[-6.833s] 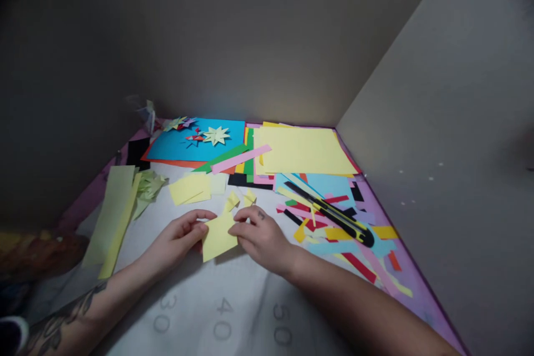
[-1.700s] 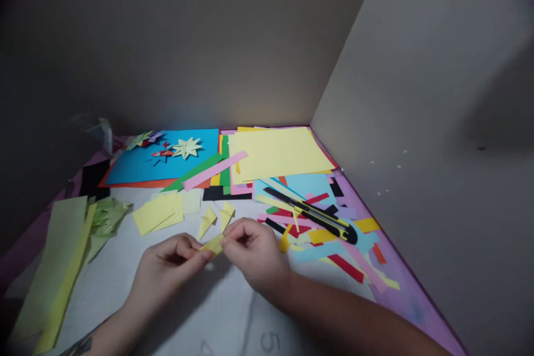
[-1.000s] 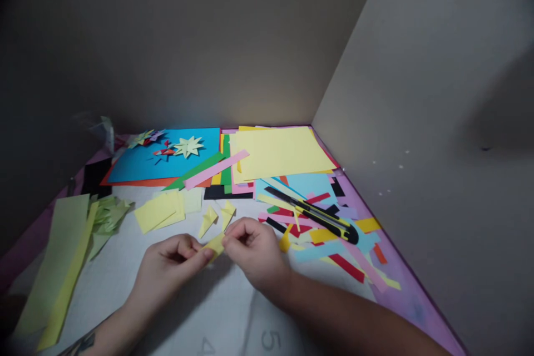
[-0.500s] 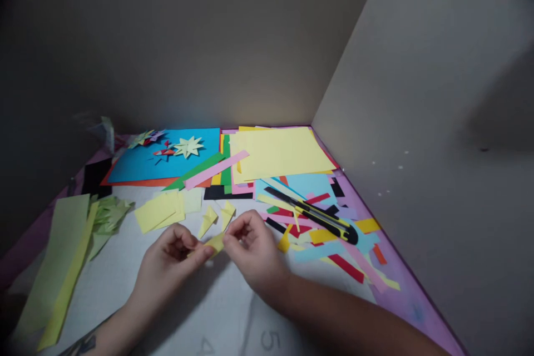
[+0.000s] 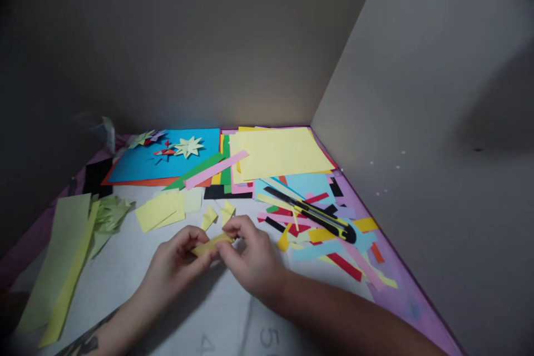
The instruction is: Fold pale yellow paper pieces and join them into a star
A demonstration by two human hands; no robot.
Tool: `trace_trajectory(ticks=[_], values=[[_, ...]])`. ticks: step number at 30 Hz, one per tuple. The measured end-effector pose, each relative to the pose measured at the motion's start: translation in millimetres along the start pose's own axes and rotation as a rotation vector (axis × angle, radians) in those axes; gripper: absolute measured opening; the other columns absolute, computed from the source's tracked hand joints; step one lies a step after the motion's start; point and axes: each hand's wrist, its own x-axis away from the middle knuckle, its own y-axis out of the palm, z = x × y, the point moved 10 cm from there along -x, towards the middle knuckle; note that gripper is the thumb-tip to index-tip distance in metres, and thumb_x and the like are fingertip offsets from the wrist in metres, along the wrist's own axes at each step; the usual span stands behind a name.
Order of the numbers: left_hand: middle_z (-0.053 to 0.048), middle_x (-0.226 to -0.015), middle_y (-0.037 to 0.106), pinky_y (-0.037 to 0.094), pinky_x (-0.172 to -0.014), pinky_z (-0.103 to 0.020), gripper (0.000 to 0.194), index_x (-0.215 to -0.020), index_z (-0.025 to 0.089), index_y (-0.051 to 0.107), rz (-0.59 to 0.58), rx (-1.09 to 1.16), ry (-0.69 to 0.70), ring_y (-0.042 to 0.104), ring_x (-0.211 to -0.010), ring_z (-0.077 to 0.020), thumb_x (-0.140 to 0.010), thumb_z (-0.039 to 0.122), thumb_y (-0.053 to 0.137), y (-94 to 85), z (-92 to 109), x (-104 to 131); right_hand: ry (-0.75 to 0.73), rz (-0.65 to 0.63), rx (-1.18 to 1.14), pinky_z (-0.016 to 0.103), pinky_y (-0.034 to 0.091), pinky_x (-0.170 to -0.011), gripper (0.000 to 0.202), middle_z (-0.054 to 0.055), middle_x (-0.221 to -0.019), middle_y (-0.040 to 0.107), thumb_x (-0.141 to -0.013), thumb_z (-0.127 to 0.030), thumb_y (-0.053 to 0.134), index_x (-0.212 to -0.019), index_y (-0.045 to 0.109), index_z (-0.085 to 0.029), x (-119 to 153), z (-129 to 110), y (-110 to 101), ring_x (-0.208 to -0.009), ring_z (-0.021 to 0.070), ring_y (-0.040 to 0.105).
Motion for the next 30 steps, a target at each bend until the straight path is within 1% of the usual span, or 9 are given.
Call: trace_trajectory(ticks=[3,6,12,15,18,21,23,27,30], values=[[0.002,-0.067,0.058,0.039,-0.054,-0.02,0.014,-0.079,0.018,0.052,0.076,0.031,0.02,0.053,-0.061,-0.0116,-0.075,0.027,0.062,-6.5,2,1,0.081,-0.032,-0.158,0.027,0.048,-0.07,0.041,0.0,-0.084,0.066,-0.071,-0.015,0.065,-0.107,0.046,-0.025,3,7,9,-0.078,0.0158,0.063],[0.002,-0.066,0.057,0.039,-0.054,-0.02,0.015,-0.077,0.018,0.051,0.092,0.042,0.016,0.053,-0.061,-0.0115,-0.074,0.028,0.062,-5.7,3,2,0.181,-0.048,-0.228,0.025,0.047,-0.062,0.034,-0.002,-0.076,0.066,-0.072,-0.015,0.063,-0.1,0.046,-0.025,5,16,15,-0.07,0.0152,0.064],[0.004,-0.064,0.054,0.035,-0.05,-0.018,0.016,-0.074,0.018,0.048,0.105,0.15,-0.051,0.05,-0.058,-0.0098,-0.072,0.024,0.062,-5.0,-5,0,0.201,0.087,-0.35,0.025,0.046,-0.063,0.031,-0.004,-0.065,0.064,-0.074,-0.021,0.066,-0.092,0.042,-0.024,-12,15,-8,-0.062,0.0131,0.06],[0.004,-0.064,0.054,0.035,-0.05,-0.018,0.014,-0.075,0.018,0.048,0.107,0.167,-0.083,0.049,-0.058,-0.0094,-0.071,0.021,0.062,-6.2,-12,0,0.17,0.132,-0.352,0.024,0.044,-0.061,0.029,-0.004,-0.069,0.061,-0.074,-0.023,0.065,-0.094,0.043,-0.024,-19,10,-17,-0.063,0.0123,0.057],[0.004,-0.065,0.054,0.035,-0.051,-0.018,0.014,-0.076,0.018,0.049,0.098,0.158,-0.068,0.049,-0.059,-0.0095,-0.07,0.019,0.062,-6.1,-12,0,0.125,-0.04,-0.19,0.023,0.041,-0.058,0.03,-0.001,-0.081,0.057,-0.066,-0.021,0.07,-0.09,0.053,-0.022,-20,2,1,-0.068,0.0125,0.053],[0.003,-0.066,0.056,0.036,-0.052,-0.019,0.015,-0.077,0.018,0.05,0.059,0.162,-0.067,0.051,-0.06,-0.0104,-0.071,0.022,0.063,-2.0,-11,-1,0.11,-0.188,-0.052,0.023,0.036,-0.055,0.015,0.0,-0.075,0.05,-0.067,-0.019,0.067,-0.063,0.052,-0.019,-16,0,16,-0.066,0.0122,0.048],[0.003,-0.066,0.056,0.036,-0.052,-0.019,0.017,-0.078,0.018,0.05,0.064,0.177,-0.092,0.051,-0.058,-0.0104,-0.07,0.024,0.064,-2.1,-13,-2,0.105,-0.16,-0.065,0.024,0.036,-0.057,0.022,-0.001,-0.07,0.047,-0.072,-0.02,0.062,-0.055,0.048,-0.018,-17,-1,12,-0.065,0.0123,0.047],[0.006,-0.056,0.051,0.033,-0.048,-0.019,0.024,-0.079,0.018,0.049,0.072,0.266,-0.164,0.048,-0.05,-0.0086,-0.065,0.024,0.067,-3.1,-16,-4,0.104,-0.073,-0.116,0.026,0.037,-0.061,0.025,-0.001,-0.069,0.045,-0.074,-0.024,0.062,-0.055,0.047,-0.019,-22,0,-3,-0.066,0.013,0.046],[0.006,-0.056,0.053,0.037,-0.053,-0.02,0.023,-0.08,0.018,0.048,0.07,0.302,-0.173,0.05,-0.052,-0.0087,-0.065,0.022,0.065,-4.6,-18,-4,0.115,-0.019,-0.132,0.026,0.036,-0.06,0.026,-0.001,-0.069,0.044,-0.075,-0.026,0.063,-0.056,0.046,-0.019,-23,6,-11,-0.066,0.0135,0.045]])
